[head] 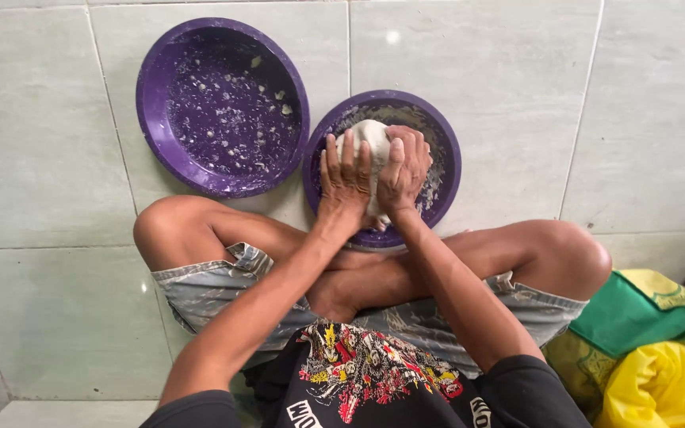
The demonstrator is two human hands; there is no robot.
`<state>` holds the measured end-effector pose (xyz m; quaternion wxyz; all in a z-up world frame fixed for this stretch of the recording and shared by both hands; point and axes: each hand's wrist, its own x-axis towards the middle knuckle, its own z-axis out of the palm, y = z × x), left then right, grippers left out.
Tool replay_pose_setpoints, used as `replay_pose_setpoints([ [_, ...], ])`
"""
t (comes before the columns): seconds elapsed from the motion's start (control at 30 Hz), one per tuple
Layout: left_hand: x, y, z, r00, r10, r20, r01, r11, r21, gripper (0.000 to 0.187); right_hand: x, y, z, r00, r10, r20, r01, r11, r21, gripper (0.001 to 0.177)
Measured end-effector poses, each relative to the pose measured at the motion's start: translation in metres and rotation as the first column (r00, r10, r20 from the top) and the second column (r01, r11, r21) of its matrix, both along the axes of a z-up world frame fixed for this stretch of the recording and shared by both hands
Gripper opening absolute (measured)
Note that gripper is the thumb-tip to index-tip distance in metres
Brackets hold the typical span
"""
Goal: Kneading and shaping a ball of dough in a bowl while sitting on the floor
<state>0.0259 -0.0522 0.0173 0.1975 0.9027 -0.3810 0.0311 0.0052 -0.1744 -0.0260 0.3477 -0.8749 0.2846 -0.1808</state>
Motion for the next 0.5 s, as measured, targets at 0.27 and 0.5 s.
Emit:
replay_pose_setpoints([
  [0.27, -0.018, -0.013, -0.064, 0.974, 0.122, 0.193, -0.141, 0.986, 0.086, 0.14, -0.005, -0.01, -0.006, 0.994, 0.067, 0.082, -0.067, 0.998, -0.009, 0.024],
  [0.5, 0.028, 0.016, -0.022, 0.89, -0.145, -0.432, 0.185, 0.981, 0.052, 0.157, -0.026, -0.005, 0.021, 0.962, 0.269, 0.056, -0.253, 0.947, -0.198, 0.045],
])
